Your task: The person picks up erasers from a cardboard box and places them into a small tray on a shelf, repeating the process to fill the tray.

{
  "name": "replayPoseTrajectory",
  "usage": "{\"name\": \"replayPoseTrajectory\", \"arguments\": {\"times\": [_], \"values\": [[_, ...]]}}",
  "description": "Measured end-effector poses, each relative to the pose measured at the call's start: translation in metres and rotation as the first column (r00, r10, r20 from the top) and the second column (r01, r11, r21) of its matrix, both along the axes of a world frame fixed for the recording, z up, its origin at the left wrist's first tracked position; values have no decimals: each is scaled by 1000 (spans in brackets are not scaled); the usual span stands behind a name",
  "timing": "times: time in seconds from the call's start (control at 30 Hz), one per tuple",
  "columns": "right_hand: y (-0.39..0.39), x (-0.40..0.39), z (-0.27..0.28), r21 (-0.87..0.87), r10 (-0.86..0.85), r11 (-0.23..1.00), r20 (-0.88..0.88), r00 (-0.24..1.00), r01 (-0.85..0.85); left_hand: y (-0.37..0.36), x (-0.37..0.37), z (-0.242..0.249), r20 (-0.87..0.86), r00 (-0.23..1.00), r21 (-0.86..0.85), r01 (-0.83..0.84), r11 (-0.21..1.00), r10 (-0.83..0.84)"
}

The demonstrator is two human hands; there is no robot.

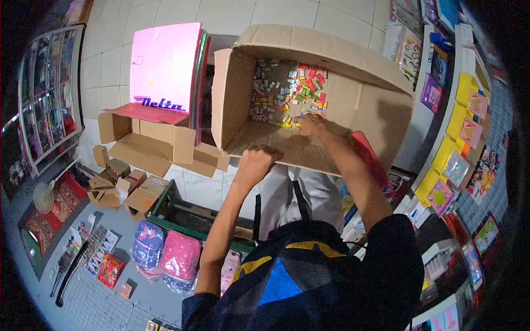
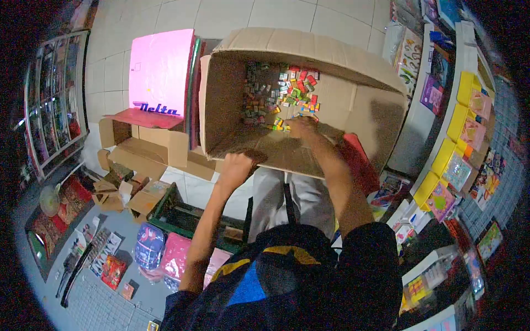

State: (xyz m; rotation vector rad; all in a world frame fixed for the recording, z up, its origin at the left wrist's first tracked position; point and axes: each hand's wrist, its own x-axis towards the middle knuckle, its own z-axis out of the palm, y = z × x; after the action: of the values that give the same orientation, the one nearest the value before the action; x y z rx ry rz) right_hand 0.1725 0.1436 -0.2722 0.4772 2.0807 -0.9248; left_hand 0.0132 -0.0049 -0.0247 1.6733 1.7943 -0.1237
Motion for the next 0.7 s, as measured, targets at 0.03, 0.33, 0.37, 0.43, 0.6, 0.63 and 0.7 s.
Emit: {"name": "replayPoseTrajectory", "arguments": {"times": [0.03, 0.33, 0.37, 0.43, 0.6, 0.63, 0.7], "values": [[3, -1, 2, 22, 1, 1000, -14, 1000, -1, 0, 0, -1, 2, 1000, 3, 0, 1000, 0], [-16, 12, -15, 233, 77, 972, -221, 972, -25, 0, -2, 0, -18, 1000, 15, 1, 1000, -1], [-16, 10, -13, 244, 75, 970, -227, 971, -18, 0, -2, -1, -18, 1000, 25, 0, 1000, 1], [-26, 12, -29, 365, 127, 931, -265, 956, -23, -2, -1, -3, -14, 1000, 41, 1, 999, 0], [-34, 28, -27, 583, 250, 812, -345, 905, -2, -6, 3, -7, -10, 1000, 13, 7, 1000, -7], [-35, 31, -31, 567, 206, 823, -349, 914, 31, -6, 2, -7, -13, 1000, -2, 17, 1000, -17], [-33, 33, -36, 554, 209, 832, -372, 904, 36, -3, 0, -6, -22, 1000, -7, 14, 1000, -14]]}}
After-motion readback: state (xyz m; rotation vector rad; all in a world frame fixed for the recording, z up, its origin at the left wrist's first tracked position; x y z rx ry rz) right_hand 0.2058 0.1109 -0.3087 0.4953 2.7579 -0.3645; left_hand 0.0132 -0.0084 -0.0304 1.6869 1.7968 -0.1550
